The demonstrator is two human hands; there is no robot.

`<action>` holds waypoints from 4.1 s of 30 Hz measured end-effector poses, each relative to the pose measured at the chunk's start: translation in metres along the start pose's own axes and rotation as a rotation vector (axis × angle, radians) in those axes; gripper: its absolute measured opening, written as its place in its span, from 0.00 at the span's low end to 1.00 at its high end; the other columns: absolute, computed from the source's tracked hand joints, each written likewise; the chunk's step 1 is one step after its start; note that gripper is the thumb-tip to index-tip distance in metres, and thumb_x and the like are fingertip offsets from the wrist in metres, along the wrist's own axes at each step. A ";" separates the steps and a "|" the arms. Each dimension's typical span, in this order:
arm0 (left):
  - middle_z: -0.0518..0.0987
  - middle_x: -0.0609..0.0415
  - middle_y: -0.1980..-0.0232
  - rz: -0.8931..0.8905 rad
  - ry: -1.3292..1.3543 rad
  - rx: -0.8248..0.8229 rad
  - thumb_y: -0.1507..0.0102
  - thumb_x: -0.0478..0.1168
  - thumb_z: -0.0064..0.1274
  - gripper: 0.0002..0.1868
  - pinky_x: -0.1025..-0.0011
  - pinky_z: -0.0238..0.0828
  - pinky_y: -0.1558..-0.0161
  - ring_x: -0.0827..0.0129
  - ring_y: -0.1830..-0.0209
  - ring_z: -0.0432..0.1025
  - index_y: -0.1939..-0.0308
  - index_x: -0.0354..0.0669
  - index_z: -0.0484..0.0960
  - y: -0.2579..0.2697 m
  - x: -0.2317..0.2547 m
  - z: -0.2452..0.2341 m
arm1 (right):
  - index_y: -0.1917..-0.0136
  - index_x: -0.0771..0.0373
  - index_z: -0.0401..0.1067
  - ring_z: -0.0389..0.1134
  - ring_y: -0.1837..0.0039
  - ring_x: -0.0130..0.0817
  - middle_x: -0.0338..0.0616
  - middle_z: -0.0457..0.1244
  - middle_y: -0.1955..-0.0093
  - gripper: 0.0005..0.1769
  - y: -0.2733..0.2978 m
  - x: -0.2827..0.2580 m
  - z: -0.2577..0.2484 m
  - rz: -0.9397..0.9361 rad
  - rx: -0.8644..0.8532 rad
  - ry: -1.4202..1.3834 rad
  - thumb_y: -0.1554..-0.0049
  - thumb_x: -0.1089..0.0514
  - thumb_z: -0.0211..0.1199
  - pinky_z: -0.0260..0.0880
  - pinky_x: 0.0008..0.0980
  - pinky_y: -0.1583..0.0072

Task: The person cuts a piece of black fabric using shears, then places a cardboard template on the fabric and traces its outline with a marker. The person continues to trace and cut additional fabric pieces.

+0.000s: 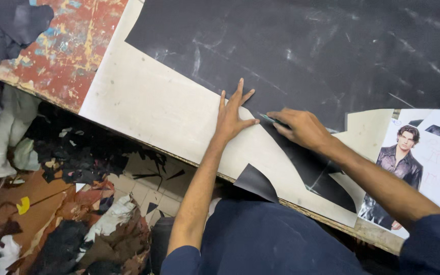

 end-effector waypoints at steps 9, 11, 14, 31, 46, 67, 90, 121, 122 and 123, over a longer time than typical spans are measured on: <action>0.77 0.68 0.32 -0.044 0.034 0.011 0.55 0.51 0.78 0.75 0.50 0.27 0.19 0.67 0.20 0.54 0.20 0.56 0.34 -0.004 -0.011 0.007 | 0.35 0.57 0.75 0.72 0.50 0.44 0.45 0.70 0.50 0.21 -0.046 0.003 0.025 -0.030 -0.089 0.030 0.42 0.57 0.64 0.73 0.42 0.46; 0.77 0.68 0.32 -0.043 0.025 0.015 0.55 0.51 0.78 0.75 0.50 0.26 0.19 0.67 0.20 0.54 0.20 0.57 0.34 -0.004 -0.011 0.008 | 0.37 0.59 0.75 0.72 0.48 0.44 0.45 0.70 0.48 0.20 -0.047 0.002 0.024 -0.063 -0.066 -0.005 0.43 0.57 0.64 0.73 0.43 0.46; 0.77 0.69 0.32 -0.038 0.011 0.018 0.54 0.52 0.78 0.74 0.50 0.27 0.19 0.68 0.20 0.55 0.20 0.57 0.35 -0.005 -0.014 0.009 | 0.37 0.59 0.76 0.72 0.47 0.44 0.46 0.70 0.49 0.20 -0.051 0.004 0.025 -0.052 -0.112 0.047 0.43 0.57 0.65 0.73 0.44 0.44; 0.74 0.69 0.29 -0.005 0.023 -0.033 0.46 0.47 0.73 0.67 0.49 0.24 0.20 0.65 0.20 0.55 0.20 0.52 0.32 -0.005 -0.029 0.017 | 0.38 0.61 0.76 0.71 0.48 0.49 0.49 0.69 0.50 0.19 -0.052 0.007 0.029 -0.116 -0.110 0.036 0.43 0.59 0.65 0.72 0.46 0.46; 0.74 0.70 0.29 -0.020 0.014 -0.046 0.44 0.47 0.72 0.64 0.51 0.20 0.20 0.65 0.20 0.54 0.20 0.51 0.35 -0.008 -0.032 0.021 | 0.33 0.56 0.71 0.72 0.50 0.47 0.47 0.66 0.41 0.22 0.074 0.042 0.003 -0.080 -0.144 0.092 0.41 0.57 0.60 0.75 0.41 0.49; 0.66 0.75 0.24 -0.014 0.013 -0.149 0.29 0.35 0.41 0.40 0.53 0.17 0.20 0.65 0.20 0.56 0.19 0.48 0.35 -0.016 -0.051 0.028 | 0.30 0.45 0.69 0.75 0.49 0.44 0.43 0.68 0.40 0.20 0.108 0.020 -0.032 0.441 -0.330 0.337 0.35 0.53 0.54 0.78 0.42 0.51; 0.72 0.66 0.28 -0.089 -0.280 0.259 0.34 0.37 0.54 0.17 0.52 0.43 0.25 0.65 0.25 0.61 0.42 0.59 0.86 -0.074 -0.157 -0.144 | 0.34 0.56 0.74 0.73 0.45 0.42 0.44 0.71 0.41 0.22 -0.199 -0.048 0.051 -0.081 -0.075 0.032 0.42 0.59 0.65 0.73 0.42 0.42; 0.70 0.71 0.27 -0.157 -0.270 0.262 0.32 0.35 0.46 0.21 0.55 0.36 0.22 0.68 0.23 0.58 0.43 0.69 0.85 -0.075 -0.163 -0.136 | 0.34 0.56 0.75 0.71 0.50 0.45 0.46 0.70 0.49 0.22 -0.174 -0.029 0.052 -0.149 -0.182 0.074 0.42 0.60 0.65 0.73 0.44 0.47; 0.70 0.71 0.27 -0.152 -0.266 0.265 0.32 0.34 0.46 0.22 0.55 0.36 0.22 0.68 0.23 0.58 0.43 0.69 0.86 -0.075 -0.163 -0.136 | 0.33 0.55 0.74 0.71 0.50 0.45 0.47 0.69 0.48 0.23 -0.158 -0.022 0.052 -0.121 -0.198 0.094 0.43 0.59 0.65 0.73 0.44 0.46; 0.70 0.71 0.27 -0.152 -0.261 0.261 0.32 0.34 0.47 0.21 0.55 0.36 0.22 0.67 0.23 0.58 0.43 0.68 0.85 -0.074 -0.163 -0.136 | 0.32 0.54 0.73 0.71 0.51 0.44 0.47 0.69 0.48 0.24 -0.140 -0.015 0.051 -0.093 -0.213 0.115 0.43 0.58 0.65 0.73 0.44 0.46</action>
Point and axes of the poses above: each hand's wrist, its own y-axis away from the middle knuckle, its own z-axis out of the palm, x = y × z, the point moved 5 cm from there along -y, towards the middle knuckle
